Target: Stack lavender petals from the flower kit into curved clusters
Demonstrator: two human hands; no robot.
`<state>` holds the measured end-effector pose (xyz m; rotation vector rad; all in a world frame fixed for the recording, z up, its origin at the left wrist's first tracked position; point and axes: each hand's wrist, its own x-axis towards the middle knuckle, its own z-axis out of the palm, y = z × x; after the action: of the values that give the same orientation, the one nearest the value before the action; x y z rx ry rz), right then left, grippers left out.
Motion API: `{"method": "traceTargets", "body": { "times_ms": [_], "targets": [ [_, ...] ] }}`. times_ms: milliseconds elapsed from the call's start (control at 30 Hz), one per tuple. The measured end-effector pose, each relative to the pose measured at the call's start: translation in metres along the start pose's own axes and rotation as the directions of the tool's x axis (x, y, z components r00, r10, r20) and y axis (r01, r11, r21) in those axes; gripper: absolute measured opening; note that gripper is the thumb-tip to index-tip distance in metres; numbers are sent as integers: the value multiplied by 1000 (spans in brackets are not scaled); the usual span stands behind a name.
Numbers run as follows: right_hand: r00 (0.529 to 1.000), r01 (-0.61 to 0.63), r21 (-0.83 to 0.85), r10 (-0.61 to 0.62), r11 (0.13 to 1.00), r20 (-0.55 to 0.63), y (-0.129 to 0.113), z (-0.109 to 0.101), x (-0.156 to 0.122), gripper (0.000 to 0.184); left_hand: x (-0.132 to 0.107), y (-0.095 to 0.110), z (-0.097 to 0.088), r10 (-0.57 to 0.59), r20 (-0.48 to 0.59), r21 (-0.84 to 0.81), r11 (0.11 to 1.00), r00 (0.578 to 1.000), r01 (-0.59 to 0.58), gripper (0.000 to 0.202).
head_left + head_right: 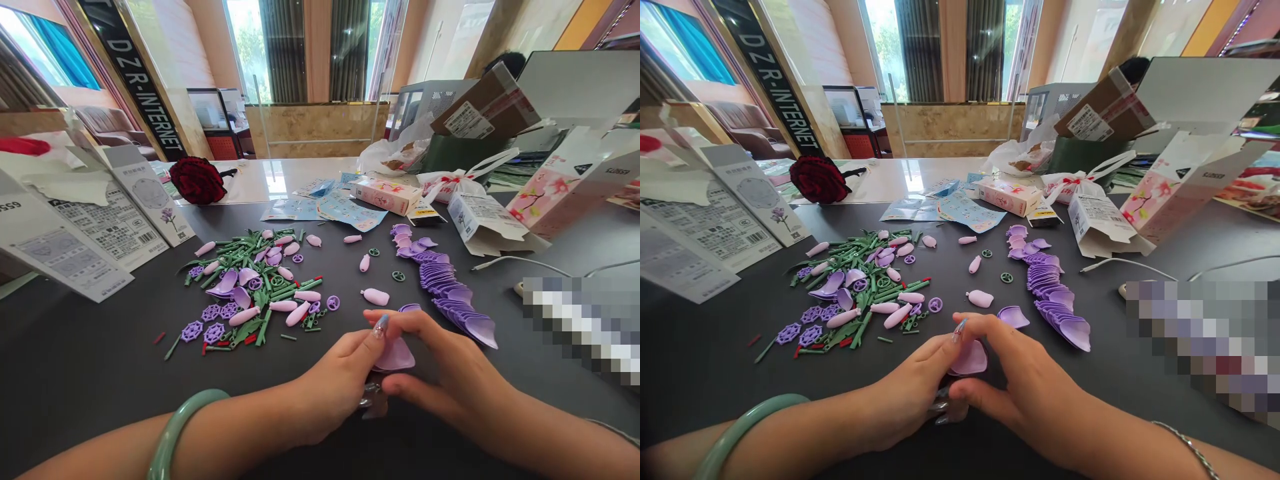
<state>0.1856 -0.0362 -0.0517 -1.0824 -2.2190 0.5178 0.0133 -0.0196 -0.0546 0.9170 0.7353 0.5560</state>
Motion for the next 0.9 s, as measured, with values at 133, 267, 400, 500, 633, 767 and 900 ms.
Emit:
{"method": "traceTargets", "body": {
  "times_ms": [133, 267, 400, 500, 633, 767, 900],
  "targets": [
    [998, 46, 232, -37, 972, -42, 7, 10, -8, 61, -4, 4, -2, -30, 46, 124, 992, 999, 24, 58],
    [987, 148, 345, -117, 927, -109, 3, 14, -13, 78, -7, 6, -1, -21, 156, 219, 976, 988, -14, 65],
    [988, 135, 240, -149, 961, 41, -3, 10, -14, 88, -6, 6, 5, 35, 213, 131, 989, 976, -64, 55],
    [975, 196, 184, -211, 963, 64, -3, 8, -14, 87, -7, 8, 8, 99, 265, 122, 983, 959, -135, 29],
    [966, 252, 167, -257, 953, 7, 2, 9, -12, 80, -7, 11, 7, 113, 306, 146, 976, 945, -164, 19],
    [956, 292, 149, -283, 945, -79, 3, 11, -12, 85, -5, 9, 3, 102, 295, 189, 968, 950, -162, 26],
    [968, 227, 45, -221, 973, -116, 2, 17, -16, 81, -6, 12, 2, 55, 286, 155, 983, 957, -103, 28]
  ]
}}
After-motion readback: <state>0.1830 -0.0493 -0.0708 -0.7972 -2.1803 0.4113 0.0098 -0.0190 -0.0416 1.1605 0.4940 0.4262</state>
